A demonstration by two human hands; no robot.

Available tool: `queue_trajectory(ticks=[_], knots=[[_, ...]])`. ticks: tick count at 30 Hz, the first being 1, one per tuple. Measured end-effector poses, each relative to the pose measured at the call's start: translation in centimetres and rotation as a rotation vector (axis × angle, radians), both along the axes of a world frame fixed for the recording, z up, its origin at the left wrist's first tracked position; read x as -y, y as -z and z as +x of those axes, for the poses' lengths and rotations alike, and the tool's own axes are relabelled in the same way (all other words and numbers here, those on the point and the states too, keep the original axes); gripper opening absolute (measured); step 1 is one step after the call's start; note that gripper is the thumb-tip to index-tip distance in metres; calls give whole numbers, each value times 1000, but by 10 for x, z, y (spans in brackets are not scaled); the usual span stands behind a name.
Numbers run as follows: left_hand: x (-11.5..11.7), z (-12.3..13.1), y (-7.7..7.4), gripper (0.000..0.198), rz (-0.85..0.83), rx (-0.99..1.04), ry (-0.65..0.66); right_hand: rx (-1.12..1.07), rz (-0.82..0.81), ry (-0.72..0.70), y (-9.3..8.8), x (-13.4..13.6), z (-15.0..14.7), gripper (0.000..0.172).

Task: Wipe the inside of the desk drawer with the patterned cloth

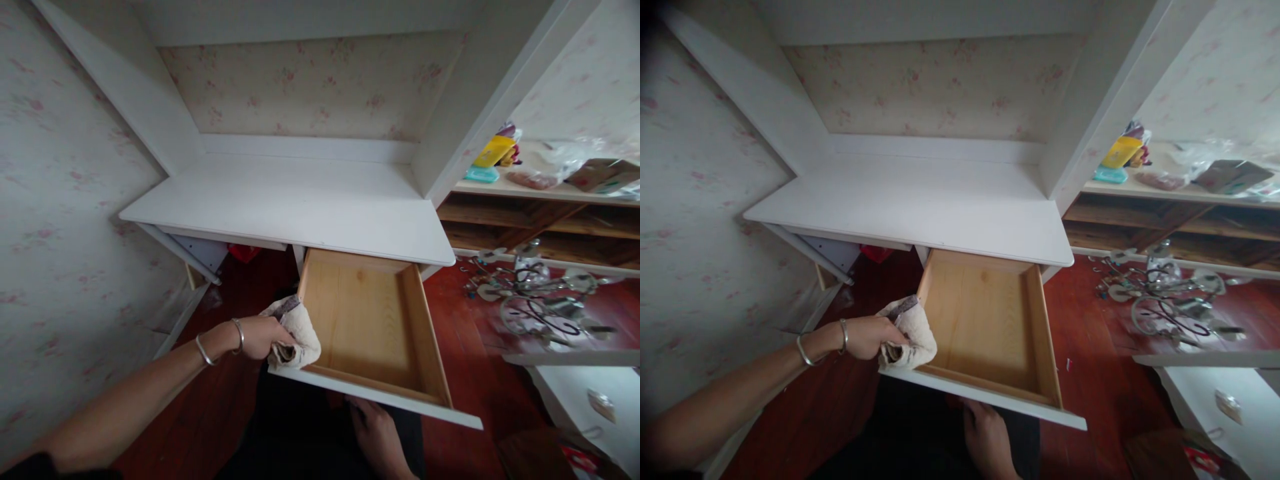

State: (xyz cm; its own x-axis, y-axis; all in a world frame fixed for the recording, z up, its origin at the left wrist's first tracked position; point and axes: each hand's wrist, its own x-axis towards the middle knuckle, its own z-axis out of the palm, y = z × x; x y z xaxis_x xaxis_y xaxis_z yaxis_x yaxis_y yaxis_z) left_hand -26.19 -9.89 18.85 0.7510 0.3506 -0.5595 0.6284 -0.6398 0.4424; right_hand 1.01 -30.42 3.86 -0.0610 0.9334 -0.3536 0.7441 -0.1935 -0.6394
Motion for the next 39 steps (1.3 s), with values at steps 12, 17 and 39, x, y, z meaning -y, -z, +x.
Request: queue_trajectory(ticks=[12, 17, 39], knots=[[0, 108, 0, 30, -16, -54, 398, -16, 34, 25, 4, 3, -2, 38], [18, 170, 7, 32, -57, 130, 397, -12, 62, 22, -4, 1, -4, 38], [47, 278, 30, 53, 290, 628, 737, 10, 50, -28, -7, -2, 0, 44]])
